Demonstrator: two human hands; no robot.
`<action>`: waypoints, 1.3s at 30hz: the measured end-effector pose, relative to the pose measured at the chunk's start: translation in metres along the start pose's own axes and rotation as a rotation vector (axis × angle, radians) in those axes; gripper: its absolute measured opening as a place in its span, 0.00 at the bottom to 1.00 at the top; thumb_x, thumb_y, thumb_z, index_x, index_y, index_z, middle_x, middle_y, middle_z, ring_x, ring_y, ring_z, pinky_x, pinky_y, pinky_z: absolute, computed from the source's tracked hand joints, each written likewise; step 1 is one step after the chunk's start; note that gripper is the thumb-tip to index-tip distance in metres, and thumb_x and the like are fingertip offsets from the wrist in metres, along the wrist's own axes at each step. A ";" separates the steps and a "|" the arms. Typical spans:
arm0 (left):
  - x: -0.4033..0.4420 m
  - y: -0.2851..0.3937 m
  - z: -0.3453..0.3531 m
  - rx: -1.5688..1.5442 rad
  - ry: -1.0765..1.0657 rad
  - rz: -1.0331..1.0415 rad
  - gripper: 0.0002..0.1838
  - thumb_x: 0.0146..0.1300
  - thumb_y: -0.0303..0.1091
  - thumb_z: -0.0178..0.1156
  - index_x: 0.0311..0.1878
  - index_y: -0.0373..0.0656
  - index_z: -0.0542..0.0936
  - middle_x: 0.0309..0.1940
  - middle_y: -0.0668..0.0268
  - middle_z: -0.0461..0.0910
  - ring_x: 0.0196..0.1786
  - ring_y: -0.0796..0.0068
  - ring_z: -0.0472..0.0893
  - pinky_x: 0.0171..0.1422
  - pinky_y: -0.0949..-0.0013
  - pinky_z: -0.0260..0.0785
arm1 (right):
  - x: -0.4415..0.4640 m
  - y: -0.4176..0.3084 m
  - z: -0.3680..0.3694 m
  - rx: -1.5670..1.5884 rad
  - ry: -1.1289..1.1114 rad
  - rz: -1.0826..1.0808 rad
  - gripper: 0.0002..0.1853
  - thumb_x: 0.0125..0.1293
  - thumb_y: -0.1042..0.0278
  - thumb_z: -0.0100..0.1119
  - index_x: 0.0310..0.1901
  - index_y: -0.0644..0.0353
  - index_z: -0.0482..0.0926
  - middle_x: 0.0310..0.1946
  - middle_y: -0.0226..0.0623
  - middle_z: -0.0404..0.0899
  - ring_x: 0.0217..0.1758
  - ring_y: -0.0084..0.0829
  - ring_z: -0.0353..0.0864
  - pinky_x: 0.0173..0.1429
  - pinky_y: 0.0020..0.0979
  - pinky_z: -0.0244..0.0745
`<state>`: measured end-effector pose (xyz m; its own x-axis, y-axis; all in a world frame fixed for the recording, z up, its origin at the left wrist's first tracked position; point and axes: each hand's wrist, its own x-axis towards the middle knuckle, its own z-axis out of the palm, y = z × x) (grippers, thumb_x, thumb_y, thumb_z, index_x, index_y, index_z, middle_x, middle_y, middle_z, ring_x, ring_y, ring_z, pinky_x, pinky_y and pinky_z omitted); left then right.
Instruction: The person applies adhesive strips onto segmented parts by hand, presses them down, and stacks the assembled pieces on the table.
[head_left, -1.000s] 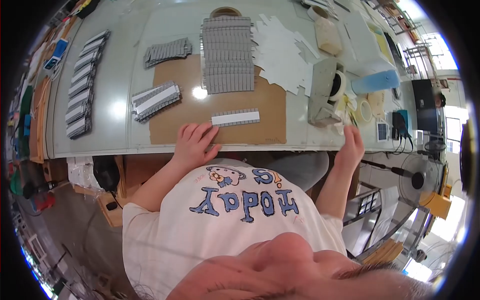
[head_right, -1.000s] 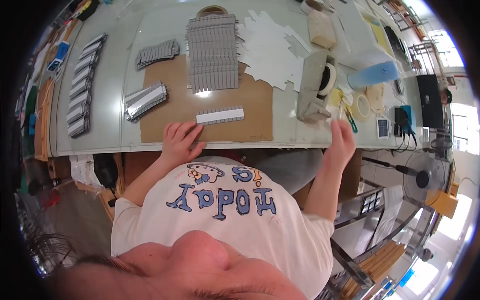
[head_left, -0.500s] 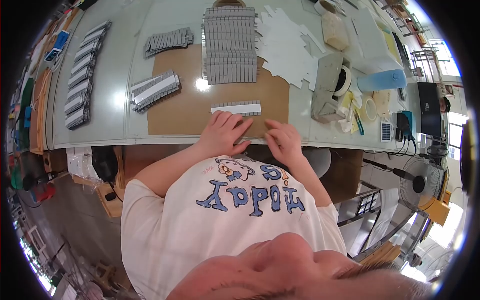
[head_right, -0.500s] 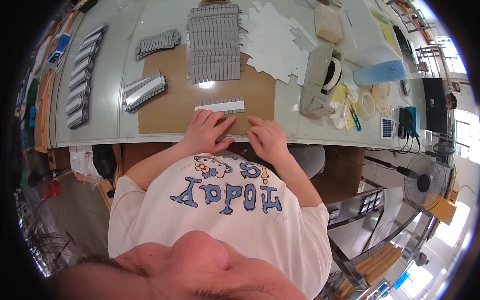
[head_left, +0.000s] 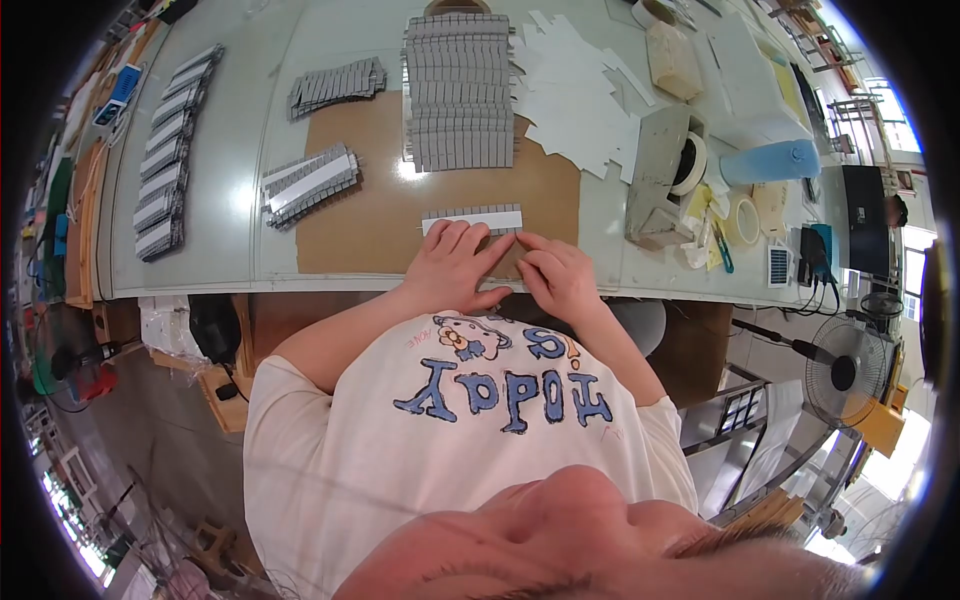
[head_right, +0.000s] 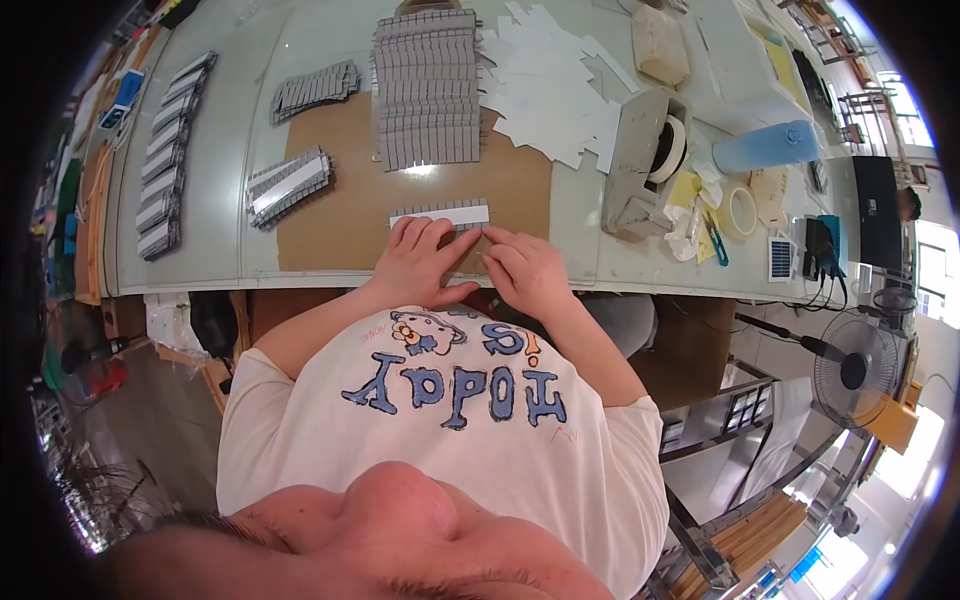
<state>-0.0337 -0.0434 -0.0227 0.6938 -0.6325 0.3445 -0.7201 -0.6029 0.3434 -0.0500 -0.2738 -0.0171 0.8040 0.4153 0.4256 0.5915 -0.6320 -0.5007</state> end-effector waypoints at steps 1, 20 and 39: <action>0.000 0.000 0.000 0.001 0.000 0.001 0.37 0.59 0.59 0.67 0.69 0.51 0.75 0.54 0.62 0.70 0.61 0.61 0.68 0.71 0.54 0.56 | 0.000 0.000 0.000 0.003 0.003 -0.002 0.07 0.59 0.73 0.68 0.36 0.59 0.79 0.51 0.40 0.86 0.34 0.39 0.83 0.37 0.38 0.79; -0.002 -0.009 -0.002 -0.145 0.113 0.035 0.31 0.59 0.53 0.69 0.63 0.49 0.79 0.51 0.63 0.75 0.56 0.59 0.74 0.65 0.55 0.64 | 0.006 -0.012 -0.004 0.054 0.047 0.013 0.07 0.58 0.74 0.69 0.36 0.59 0.80 0.43 0.41 0.87 0.35 0.42 0.85 0.39 0.38 0.80; -0.014 -0.028 -0.031 -0.466 -0.060 -0.223 0.09 0.70 0.40 0.61 0.43 0.48 0.87 0.33 0.62 0.83 0.37 0.56 0.83 0.41 0.58 0.76 | 0.013 -0.036 0.006 0.368 -0.030 0.731 0.10 0.69 0.62 0.67 0.40 0.61 0.88 0.28 0.42 0.85 0.31 0.38 0.84 0.38 0.33 0.77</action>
<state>-0.0225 -0.0025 -0.0104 0.8184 -0.5481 0.1724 -0.4646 -0.4547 0.7598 -0.0605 -0.2418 0.0017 0.9926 0.0021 -0.1217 -0.1046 -0.4966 -0.8616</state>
